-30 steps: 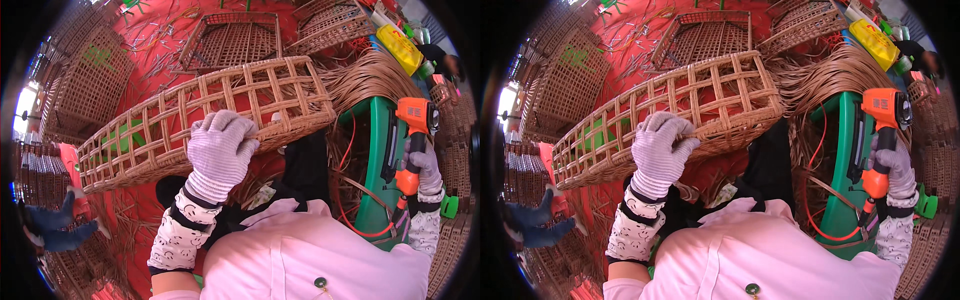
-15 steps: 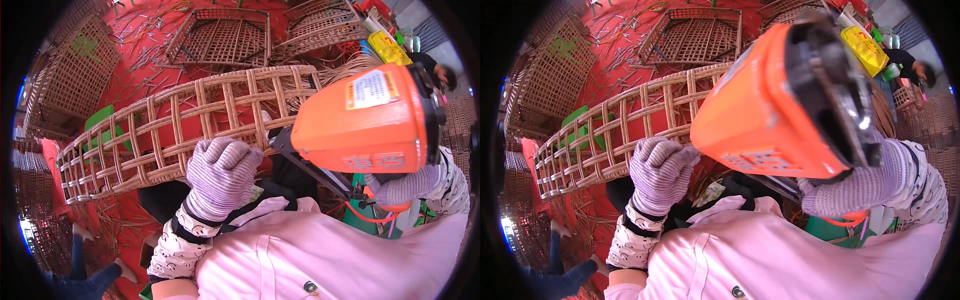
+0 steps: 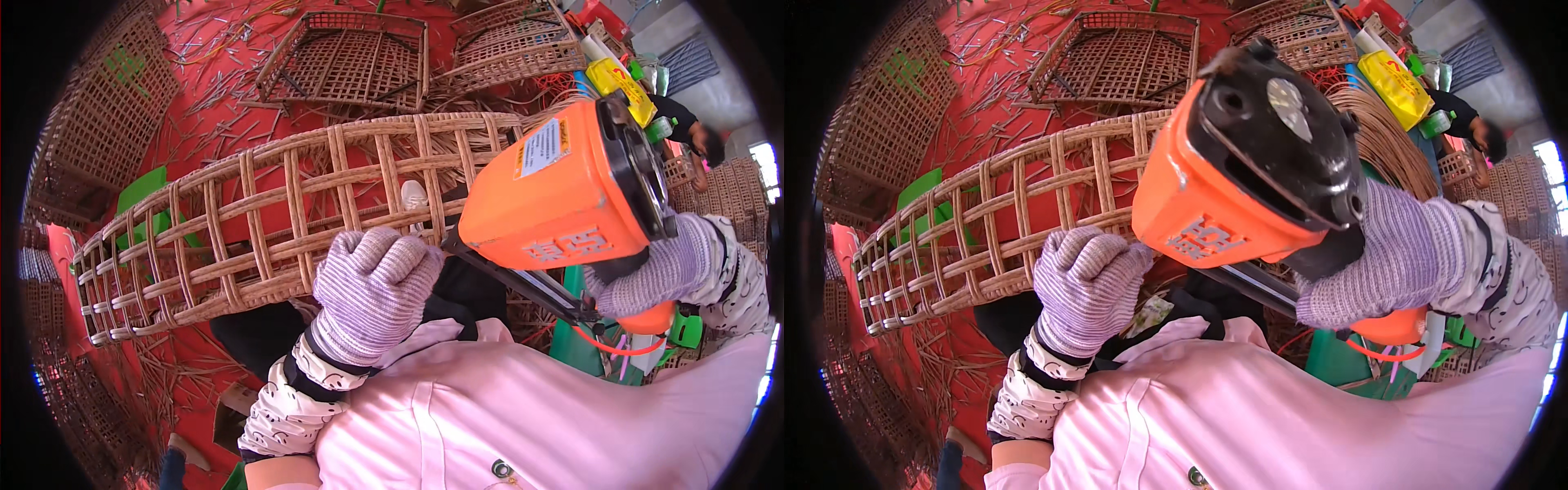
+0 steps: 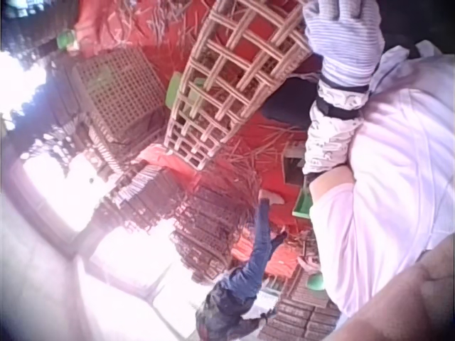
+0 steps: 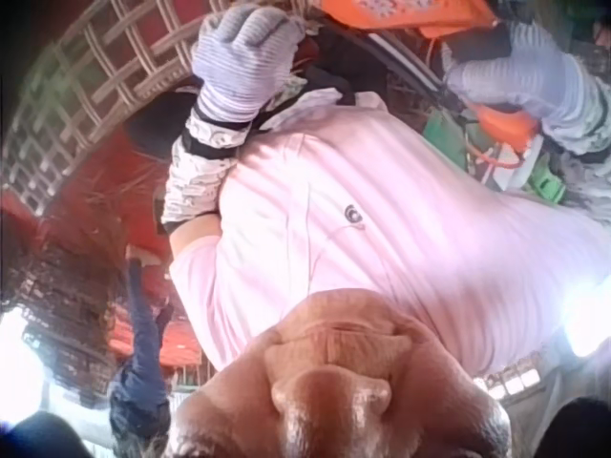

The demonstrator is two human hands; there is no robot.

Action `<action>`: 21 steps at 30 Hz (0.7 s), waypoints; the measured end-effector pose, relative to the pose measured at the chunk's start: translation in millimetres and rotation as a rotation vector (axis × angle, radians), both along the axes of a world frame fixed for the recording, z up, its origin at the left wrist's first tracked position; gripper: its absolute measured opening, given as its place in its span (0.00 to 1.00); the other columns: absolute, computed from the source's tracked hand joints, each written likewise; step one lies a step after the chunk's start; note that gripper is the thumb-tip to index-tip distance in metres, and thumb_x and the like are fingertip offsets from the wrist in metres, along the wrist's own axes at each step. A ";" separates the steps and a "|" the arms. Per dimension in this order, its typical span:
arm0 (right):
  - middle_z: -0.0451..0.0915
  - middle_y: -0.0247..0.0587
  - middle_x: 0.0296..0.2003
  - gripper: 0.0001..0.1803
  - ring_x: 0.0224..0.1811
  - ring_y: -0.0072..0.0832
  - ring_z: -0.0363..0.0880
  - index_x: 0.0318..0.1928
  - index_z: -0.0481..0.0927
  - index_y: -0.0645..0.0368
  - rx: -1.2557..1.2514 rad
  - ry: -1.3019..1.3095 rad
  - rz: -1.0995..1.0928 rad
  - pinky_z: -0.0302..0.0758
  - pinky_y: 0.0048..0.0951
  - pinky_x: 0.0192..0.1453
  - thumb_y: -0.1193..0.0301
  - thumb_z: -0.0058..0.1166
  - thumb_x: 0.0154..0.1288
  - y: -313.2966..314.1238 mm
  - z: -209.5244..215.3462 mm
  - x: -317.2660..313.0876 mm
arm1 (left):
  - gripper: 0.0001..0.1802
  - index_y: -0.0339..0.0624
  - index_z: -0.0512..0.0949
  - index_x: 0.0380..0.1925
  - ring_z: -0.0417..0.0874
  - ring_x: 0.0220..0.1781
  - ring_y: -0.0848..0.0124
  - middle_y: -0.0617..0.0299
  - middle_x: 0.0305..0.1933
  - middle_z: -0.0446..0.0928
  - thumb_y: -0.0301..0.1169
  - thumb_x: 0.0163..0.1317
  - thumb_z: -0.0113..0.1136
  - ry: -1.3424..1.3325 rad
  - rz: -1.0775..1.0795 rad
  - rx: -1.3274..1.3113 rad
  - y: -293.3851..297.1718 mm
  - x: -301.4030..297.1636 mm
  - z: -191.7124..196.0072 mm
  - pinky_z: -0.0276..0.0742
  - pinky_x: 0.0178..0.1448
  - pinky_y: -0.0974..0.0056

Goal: The person weaves a rattan strip through the frame of a chair by hand, secures it with a pneumatic nail gun, and trims the excess with shears. After turning the chair over, they repeat the process of weaving and nailing on the other side.

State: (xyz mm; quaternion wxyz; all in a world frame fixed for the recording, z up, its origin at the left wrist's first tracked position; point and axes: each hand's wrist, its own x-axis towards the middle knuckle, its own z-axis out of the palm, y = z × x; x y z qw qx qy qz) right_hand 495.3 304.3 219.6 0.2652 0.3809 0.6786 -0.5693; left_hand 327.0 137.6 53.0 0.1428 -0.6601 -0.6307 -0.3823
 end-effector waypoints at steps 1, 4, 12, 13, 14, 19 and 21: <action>0.75 0.37 0.29 0.10 0.31 0.26 0.74 0.35 0.75 0.64 0.002 -0.004 0.016 0.71 0.27 0.37 0.71 0.54 0.53 0.0 1.2 -4.8 | 0.11 0.50 0.80 0.23 0.75 0.29 0.67 0.68 0.28 0.75 0.27 0.33 0.65 0.001 0.015 -0.060 -1.3 -0.1 0.4 0.70 0.32 0.61; 0.75 0.37 0.27 0.09 0.29 0.25 0.74 0.33 0.75 0.64 0.031 -0.029 0.053 0.71 0.27 0.34 0.71 0.54 0.53 -4.3 5.0 -16.0 | 0.11 0.50 0.80 0.23 0.76 0.30 0.66 0.68 0.28 0.75 0.27 0.33 0.65 -0.067 0.017 0.076 6.3 0.9 -3.7 0.70 0.33 0.60; 0.75 0.38 0.21 0.07 0.22 0.24 0.74 0.30 0.76 0.64 0.112 0.005 0.197 0.71 0.26 0.29 0.72 0.54 0.52 -13.8 15.2 -45.0 | 0.11 0.48 0.78 0.30 0.74 0.38 0.65 0.65 0.33 0.72 0.31 0.42 0.62 -0.095 0.037 0.020 -9.5 -7.2 -2.4 0.70 0.43 0.59; 0.77 0.37 0.29 0.16 0.29 0.25 0.75 0.36 0.75 0.62 0.298 0.189 0.411 0.72 0.26 0.36 0.74 0.59 0.43 -9.4 9.2 -36.1 | 0.14 0.48 0.79 0.31 0.75 0.38 0.64 0.64 0.34 0.72 0.31 0.40 0.65 -0.141 0.057 0.071 -16.2 -9.3 2.0 0.71 0.43 0.59; 0.78 0.37 0.36 0.27 0.37 0.26 0.76 0.43 0.75 0.60 0.493 0.364 0.594 0.74 0.26 0.43 0.76 0.64 0.35 -3.3 3.1 -20.5 | 0.17 0.48 0.79 0.33 0.75 0.39 0.63 0.63 0.35 0.72 0.32 0.38 0.67 -0.200 0.050 0.135 -17.0 -11.3 4.1 0.71 0.43 0.59; 0.73 0.32 0.21 0.11 0.22 0.21 0.71 0.30 0.76 0.61 0.374 0.185 0.091 0.69 0.24 0.26 0.76 0.57 0.39 -27.7 -28.0 12.4 | 0.26 0.47 0.78 0.37 0.74 0.46 0.60 0.61 0.42 0.74 0.43 0.35 0.71 0.034 0.633 0.101 -123.4 -88.7 9.3 0.68 0.51 0.59; 0.74 0.35 0.18 0.08 0.21 0.24 0.74 0.23 0.75 0.61 0.391 0.247 0.008 0.71 0.26 0.26 0.74 0.55 0.38 -28.9 -44.6 26.4 | 0.27 0.46 0.78 0.38 0.74 0.48 0.59 0.60 0.43 0.74 0.44 0.35 0.71 0.058 0.788 0.007 -168.1 -127.8 0.0 0.69 0.53 0.59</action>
